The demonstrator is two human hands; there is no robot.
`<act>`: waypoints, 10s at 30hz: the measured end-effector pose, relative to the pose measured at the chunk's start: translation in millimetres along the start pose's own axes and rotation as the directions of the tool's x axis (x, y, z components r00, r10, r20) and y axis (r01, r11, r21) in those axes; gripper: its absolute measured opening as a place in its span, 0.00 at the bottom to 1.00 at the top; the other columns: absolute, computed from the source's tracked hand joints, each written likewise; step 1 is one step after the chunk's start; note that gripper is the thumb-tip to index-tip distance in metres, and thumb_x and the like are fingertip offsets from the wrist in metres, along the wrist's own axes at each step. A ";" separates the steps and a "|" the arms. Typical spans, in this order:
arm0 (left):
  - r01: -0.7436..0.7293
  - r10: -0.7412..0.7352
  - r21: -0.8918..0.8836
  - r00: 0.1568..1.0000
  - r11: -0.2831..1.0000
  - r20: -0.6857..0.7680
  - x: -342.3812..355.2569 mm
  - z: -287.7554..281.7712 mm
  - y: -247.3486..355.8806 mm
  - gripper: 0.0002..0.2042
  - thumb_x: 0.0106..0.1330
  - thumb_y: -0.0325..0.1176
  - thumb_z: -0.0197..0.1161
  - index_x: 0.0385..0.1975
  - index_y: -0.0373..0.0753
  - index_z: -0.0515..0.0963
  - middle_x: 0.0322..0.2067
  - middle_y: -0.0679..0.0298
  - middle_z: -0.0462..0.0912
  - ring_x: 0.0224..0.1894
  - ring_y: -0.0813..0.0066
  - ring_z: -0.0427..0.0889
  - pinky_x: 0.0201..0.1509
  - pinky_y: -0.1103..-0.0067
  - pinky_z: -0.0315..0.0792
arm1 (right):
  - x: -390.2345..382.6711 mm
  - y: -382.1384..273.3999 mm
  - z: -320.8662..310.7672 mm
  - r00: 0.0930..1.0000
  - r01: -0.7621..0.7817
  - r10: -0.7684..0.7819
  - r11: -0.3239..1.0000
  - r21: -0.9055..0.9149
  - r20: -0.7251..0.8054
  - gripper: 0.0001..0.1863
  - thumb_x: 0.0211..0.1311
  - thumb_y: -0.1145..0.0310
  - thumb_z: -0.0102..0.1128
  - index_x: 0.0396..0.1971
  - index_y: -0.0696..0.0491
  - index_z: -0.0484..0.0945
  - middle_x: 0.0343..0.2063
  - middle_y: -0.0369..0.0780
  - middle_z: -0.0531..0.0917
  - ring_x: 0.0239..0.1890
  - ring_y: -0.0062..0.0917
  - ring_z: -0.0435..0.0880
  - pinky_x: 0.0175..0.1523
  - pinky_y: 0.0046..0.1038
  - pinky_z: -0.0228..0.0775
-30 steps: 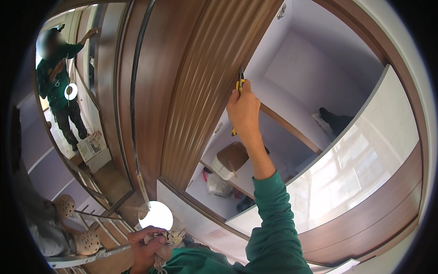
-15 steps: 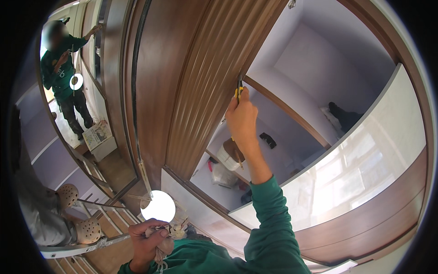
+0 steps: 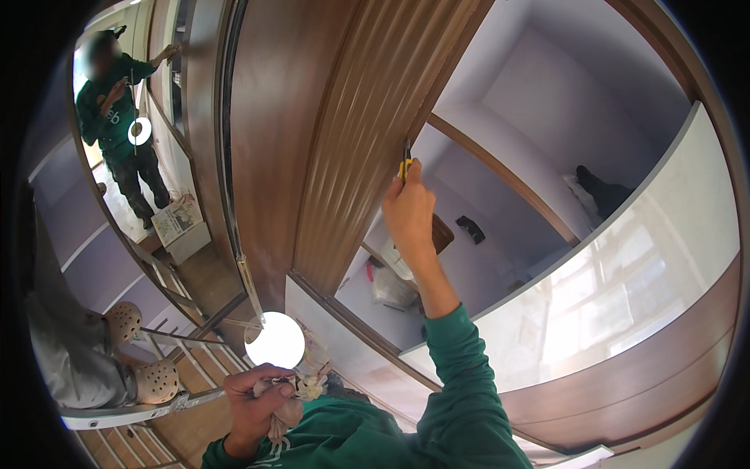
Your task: The person uses a utility knife to trim the edge of a wooden cabinet door or trim piece. They repeatedly score along the top edge and wipe away debris with a cloth. The work is performed in a room with a ladder and other construction materials visible.
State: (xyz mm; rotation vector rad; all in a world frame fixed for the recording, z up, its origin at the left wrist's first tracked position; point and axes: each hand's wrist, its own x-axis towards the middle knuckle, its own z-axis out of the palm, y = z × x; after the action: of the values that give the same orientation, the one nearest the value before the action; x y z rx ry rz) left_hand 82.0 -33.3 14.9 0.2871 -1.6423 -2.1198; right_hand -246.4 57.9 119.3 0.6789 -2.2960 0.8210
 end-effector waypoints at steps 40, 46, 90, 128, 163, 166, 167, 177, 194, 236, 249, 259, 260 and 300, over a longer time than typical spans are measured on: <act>0.044 -0.044 0.000 0.999 0.999 -0.006 3.2 22.0 -5.0 0.10 0.56 0.23 0.70 0.38 0.29 0.85 0.29 0.64 0.85 0.31 0.83 0.80 0.36 0.85 0.72 | 96.5 -0.1 -82.2 0.999 0.023 -0.023 0.999 0.029 0.025 0.19 0.73 0.65 0.46 0.57 0.57 0.75 0.23 0.40 0.81 0.17 0.20 0.78 0.22 0.26 0.71; 0.040 -0.041 -0.007 0.999 0.999 -0.009 2.0 21.0 -10.2 0.09 0.57 0.23 0.70 0.37 0.29 0.85 0.28 0.64 0.85 0.30 0.83 0.80 0.35 0.85 0.72 | 80.7 4.6 -71.8 0.997 0.070 -0.069 0.997 -0.021 0.019 0.18 0.69 0.70 0.49 0.54 0.62 0.76 0.22 0.53 0.82 0.25 0.49 0.82 0.35 0.42 0.72; 0.066 -0.067 0.031 0.998 0.997 0.019 6.4 7.0 -11.2 0.10 0.57 0.27 0.71 0.39 0.33 0.86 0.31 0.62 0.87 0.33 0.79 0.82 0.40 0.80 0.77 | 54.1 14.5 -54.9 0.994 0.093 -0.088 0.992 -0.087 0.061 0.22 0.71 0.70 0.45 0.63 0.54 0.73 0.21 0.44 0.81 0.19 0.27 0.83 0.31 0.31 0.78; 0.068 -0.069 0.034 0.998 0.997 0.010 11.9 8.2 -14.5 0.10 0.57 0.27 0.71 0.39 0.33 0.86 0.32 0.62 0.87 0.34 0.78 0.83 0.42 0.79 0.78 | 62.1 -4.5 -55.3 0.998 0.060 -0.062 0.997 -0.052 -0.029 0.21 0.68 0.73 0.49 0.59 0.59 0.74 0.21 0.54 0.81 0.24 0.48 0.83 0.34 0.43 0.74; 0.120 -0.125 -0.078 0.990 0.990 -0.065 3.9 0.1 -5.9 0.11 0.55 0.24 0.70 0.38 0.28 0.85 0.28 0.63 0.86 0.32 0.80 0.81 0.39 0.83 0.73 | 67.3 -43.0 -57.2 0.998 -0.014 0.018 0.997 0.071 -0.056 0.29 0.65 0.74 0.45 0.64 0.71 0.61 0.20 0.54 0.81 0.24 0.44 0.84 0.36 0.39 0.76; 0.097 -0.099 -0.037 0.994 0.995 -0.054 5.1 -2.9 -7.1 0.11 0.55 0.24 0.70 0.38 0.29 0.85 0.28 0.63 0.86 0.32 0.80 0.81 0.39 0.83 0.73 | 65.5 -44.6 -50.7 0.998 0.000 -0.001 1.000 -0.018 -0.056 0.29 0.65 0.75 0.46 0.64 0.73 0.59 0.22 0.56 0.81 0.28 0.48 0.85 0.39 0.41 0.76; 0.063 -0.064 -0.012 0.997 0.998 -0.048 5.5 -4.3 -7.6 0.11 0.55 0.24 0.70 0.38 0.28 0.85 0.28 0.63 0.86 0.32 0.80 0.81 0.39 0.83 0.73 | 62.8 -43.8 -48.5 0.999 -0.004 0.003 1.000 -0.019 -0.043 0.29 0.65 0.75 0.46 0.64 0.74 0.59 0.23 0.56 0.81 0.29 0.49 0.85 0.39 0.42 0.76; 0.052 -0.050 0.040 0.997 0.998 -0.050 7.6 -12.2 -12.0 0.11 0.55 0.25 0.70 0.37 0.29 0.86 0.29 0.62 0.87 0.33 0.79 0.81 0.41 0.81 0.73 | 44.0 -33.0 -26.1 1.000 0.017 -0.018 0.994 -0.104 -0.012 0.30 0.65 0.75 0.47 0.64 0.75 0.57 0.27 0.59 0.81 0.30 0.51 0.83 0.38 0.44 0.75; 0.012 -0.010 0.089 1.000 0.996 -0.024 12.5 -9.7 -14.1 0.11 0.55 0.24 0.70 0.38 0.29 0.86 0.30 0.61 0.87 0.34 0.79 0.81 0.41 0.81 0.74 | 8.6 -8.0 9.0 0.999 -0.005 0.010 0.989 -0.146 0.035 0.31 0.66 0.73 0.49 0.66 0.71 0.56 0.28 0.60 0.80 0.29 0.54 0.83 0.39 0.46 0.76; 0.052 -0.052 -0.051 0.999 0.997 0.016 20.3 -9.8 -20.6 0.10 0.57 0.23 0.69 0.38 0.28 0.85 0.29 0.62 0.86 0.32 0.80 0.81 0.40 0.83 0.75 | 45.0 -5.5 -69.2 0.986 0.158 -0.142 0.963 -0.217 0.089 0.27 0.66 0.73 0.47 0.66 0.53 0.68 0.27 0.53 0.82 0.32 0.47 0.82 0.44 0.44 0.73; 0.083 -0.081 -0.071 0.996 0.994 0.022 14.9 -6.4 -17.1 0.10 0.57 0.23 0.69 0.38 0.28 0.85 0.29 0.62 0.86 0.31 0.81 0.81 0.37 0.84 0.75 | 72.4 -31.3 -91.9 0.997 0.031 -0.018 0.982 -0.188 0.073 0.26 0.67 0.74 0.47 0.65 0.57 0.68 0.26 0.53 0.82 0.31 0.47 0.84 0.43 0.44 0.72; 0.125 -0.125 -0.045 0.992 0.991 0.001 12.0 -0.6 -10.2 0.10 0.57 0.25 0.69 0.38 0.29 0.85 0.27 0.63 0.85 0.31 0.82 0.81 0.37 0.84 0.74 | 54.2 -6.0 -72.4 0.985 0.148 -0.118 0.952 -0.269 0.125 0.27 0.67 0.74 0.46 0.68 0.52 0.66 0.27 0.52 0.81 0.30 0.41 0.82 0.46 0.41 0.71; 0.115 -0.115 -0.038 0.993 0.993 -0.005 11.0 0.3 -9.6 0.10 0.57 0.25 0.69 0.38 0.29 0.85 0.27 0.64 0.85 0.31 0.82 0.81 0.37 0.84 0.74 | 52.3 -2.8 -70.4 0.983 0.160 -0.131 0.951 -0.265 0.125 0.28 0.67 0.74 0.46 0.68 0.52 0.66 0.29 0.53 0.82 0.32 0.43 0.83 0.47 0.42 0.72; 0.087 -0.116 -0.231 0.986 0.969 -0.119 83.4 84.6 20.3 0.16 0.61 0.29 0.71 0.47 0.28 0.82 0.34 0.62 0.86 0.33 0.81 0.82 0.39 0.87 0.74 | -156.4 -6.7 -130.1 0.771 -0.248 -0.250 0.730 0.637 0.586 0.28 0.65 0.82 0.52 0.67 0.57 0.67 0.37 0.43 0.85 0.26 0.19 0.78 0.37 0.22 0.73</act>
State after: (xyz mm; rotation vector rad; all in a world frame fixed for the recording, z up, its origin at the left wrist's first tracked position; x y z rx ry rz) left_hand -22.7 -2.6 66.0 0.4368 -1.3250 -2.2857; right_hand -87.5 183.2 97.5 1.4963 -2.5236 1.7089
